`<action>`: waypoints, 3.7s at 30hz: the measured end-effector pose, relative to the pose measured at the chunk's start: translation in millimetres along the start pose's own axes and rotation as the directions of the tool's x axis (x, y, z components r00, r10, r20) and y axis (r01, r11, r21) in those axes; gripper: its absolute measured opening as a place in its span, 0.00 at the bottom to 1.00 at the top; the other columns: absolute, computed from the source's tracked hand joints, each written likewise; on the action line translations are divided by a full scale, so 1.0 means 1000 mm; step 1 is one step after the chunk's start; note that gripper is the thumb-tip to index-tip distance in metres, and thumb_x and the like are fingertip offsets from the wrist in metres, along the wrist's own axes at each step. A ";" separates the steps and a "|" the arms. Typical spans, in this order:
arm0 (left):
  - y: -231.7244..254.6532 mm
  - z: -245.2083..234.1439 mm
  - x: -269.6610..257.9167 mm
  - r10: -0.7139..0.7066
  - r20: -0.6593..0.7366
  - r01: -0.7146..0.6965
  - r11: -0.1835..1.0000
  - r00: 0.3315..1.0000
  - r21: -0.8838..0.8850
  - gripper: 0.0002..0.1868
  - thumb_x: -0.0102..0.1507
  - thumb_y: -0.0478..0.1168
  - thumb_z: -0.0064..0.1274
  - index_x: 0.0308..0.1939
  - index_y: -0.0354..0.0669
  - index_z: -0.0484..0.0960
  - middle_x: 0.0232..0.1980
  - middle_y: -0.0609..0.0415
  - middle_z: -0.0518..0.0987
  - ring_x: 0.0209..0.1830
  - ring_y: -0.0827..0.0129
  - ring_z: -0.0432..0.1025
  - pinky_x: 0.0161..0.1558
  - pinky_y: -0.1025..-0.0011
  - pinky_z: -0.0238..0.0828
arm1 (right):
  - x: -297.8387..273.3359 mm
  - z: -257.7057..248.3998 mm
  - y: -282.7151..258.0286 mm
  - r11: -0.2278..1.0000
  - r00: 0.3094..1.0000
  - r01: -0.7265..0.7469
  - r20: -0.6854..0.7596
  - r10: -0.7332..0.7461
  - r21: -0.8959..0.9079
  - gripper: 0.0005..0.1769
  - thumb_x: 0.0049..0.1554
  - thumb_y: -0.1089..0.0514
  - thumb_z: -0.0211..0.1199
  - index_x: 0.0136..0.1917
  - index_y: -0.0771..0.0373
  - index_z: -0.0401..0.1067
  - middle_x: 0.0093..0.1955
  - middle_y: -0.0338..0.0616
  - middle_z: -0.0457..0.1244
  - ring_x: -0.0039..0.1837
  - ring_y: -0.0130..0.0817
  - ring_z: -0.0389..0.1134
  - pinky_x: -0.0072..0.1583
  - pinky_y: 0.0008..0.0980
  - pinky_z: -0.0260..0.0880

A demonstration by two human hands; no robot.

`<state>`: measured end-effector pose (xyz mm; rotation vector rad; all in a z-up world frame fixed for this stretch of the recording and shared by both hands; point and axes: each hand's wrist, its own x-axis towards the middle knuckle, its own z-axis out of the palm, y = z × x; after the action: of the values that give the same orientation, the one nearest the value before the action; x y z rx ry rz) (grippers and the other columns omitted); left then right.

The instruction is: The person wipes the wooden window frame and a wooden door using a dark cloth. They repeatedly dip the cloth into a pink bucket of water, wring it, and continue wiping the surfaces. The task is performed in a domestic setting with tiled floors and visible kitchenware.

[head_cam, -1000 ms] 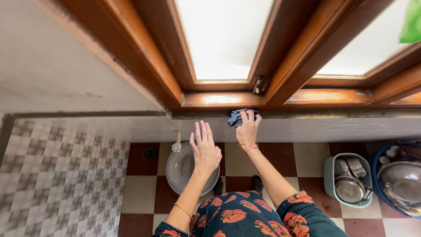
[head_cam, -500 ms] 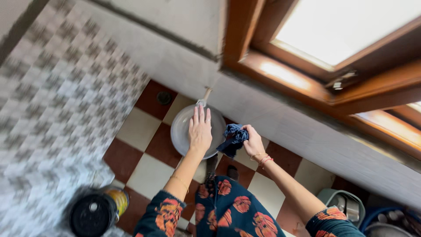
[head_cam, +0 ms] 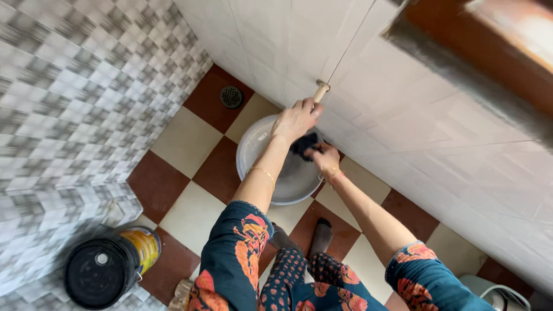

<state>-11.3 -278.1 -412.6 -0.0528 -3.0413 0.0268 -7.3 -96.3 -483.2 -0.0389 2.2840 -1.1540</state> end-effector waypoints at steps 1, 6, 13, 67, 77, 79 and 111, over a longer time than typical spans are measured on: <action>0.009 0.008 -0.001 -0.101 -0.001 0.101 0.994 0.995 -0.053 0.18 0.72 0.51 0.51 0.61 0.50 0.70 0.57 0.47 0.73 0.47 0.60 0.77 0.36 0.65 0.79 | 0.005 0.007 0.004 0.994 0.994 -0.109 -0.019 0.109 0.019 0.21 0.45 0.48 0.74 0.46 0.66 0.78 0.41 0.49 0.70 0.44 0.39 0.70 0.52 0.39 0.69; 0.042 -0.028 0.022 -0.644 -0.024 0.601 0.725 0.764 -0.336 0.17 0.70 0.52 0.47 0.48 0.42 0.75 0.32 0.44 0.81 0.31 0.54 0.79 0.33 0.62 0.78 | 0.072 0.048 0.028 0.732 0.853 -0.453 0.009 0.521 0.509 0.18 0.55 0.53 0.69 0.51 0.69 0.76 0.41 0.45 0.70 0.42 0.35 0.67 0.42 0.42 0.64; -0.011 0.009 -0.032 -0.744 0.419 0.498 -0.133 0.521 -0.857 0.41 0.69 0.70 0.36 0.49 0.35 0.87 0.38 0.48 0.85 0.42 0.62 0.80 0.49 0.63 0.72 | 0.123 0.088 0.027 0.463 0.876 -0.464 0.311 0.369 0.755 0.13 0.58 0.63 0.59 0.56 0.63 0.73 0.48 0.42 0.69 0.44 0.34 0.71 0.43 0.36 0.71; 0.068 0.170 -0.019 -0.479 0.723 -0.071 -0.853 0.498 -0.516 0.12 0.62 0.44 0.59 0.37 0.37 0.80 0.24 0.55 0.72 0.15 0.70 0.66 0.14 0.70 0.59 | -0.039 -0.062 -0.143 0.417 0.482 0.835 0.111 -0.869 -0.357 0.39 0.56 0.51 0.60 0.73 0.72 0.50 0.72 0.67 0.47 0.63 0.50 0.62 0.57 0.43 0.70; 0.033 -0.006 -0.082 -0.612 0.787 0.074 -0.783 0.082 -0.617 0.19 0.54 0.44 0.66 0.44 0.41 0.78 0.39 0.52 0.78 0.34 0.67 0.72 0.35 0.67 0.68 | 0.012 0.004 -0.159 0.207 0.850 0.324 0.188 -0.493 -0.923 0.21 0.71 0.45 0.53 0.60 0.67 0.66 0.48 0.53 0.68 0.46 0.42 0.73 0.40 0.37 0.74; 0.032 -0.028 -0.092 -0.716 0.693 -0.014 -0.696 0.090 -0.718 0.27 0.55 0.49 0.66 0.52 0.39 0.78 0.53 0.49 0.79 0.51 0.64 0.74 0.54 0.64 0.71 | 0.009 0.014 -0.176 0.537 0.925 0.158 -0.066 -0.374 -0.829 0.31 0.70 0.38 0.53 0.66 0.71 0.61 0.42 0.52 0.68 0.43 0.45 0.73 0.41 0.42 0.74; -0.026 -0.417 -0.091 -0.588 0.281 0.113 -0.307 0.758 -0.945 0.30 0.56 0.59 0.66 0.17 0.34 0.78 0.25 0.48 0.81 0.30 0.65 0.78 0.41 0.65 0.76 | -0.201 -0.122 -0.405 0.972 0.388 -0.232 0.919 0.071 0.022 0.21 0.46 0.66 0.66 0.25 0.54 0.56 0.26 0.32 0.51 0.25 0.20 0.44 0.26 0.24 0.36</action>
<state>120.1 -301.0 -6.2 0.7368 -1.6135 -2.1482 8.8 -206.2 -28.0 -0.3250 1.1432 -0.8477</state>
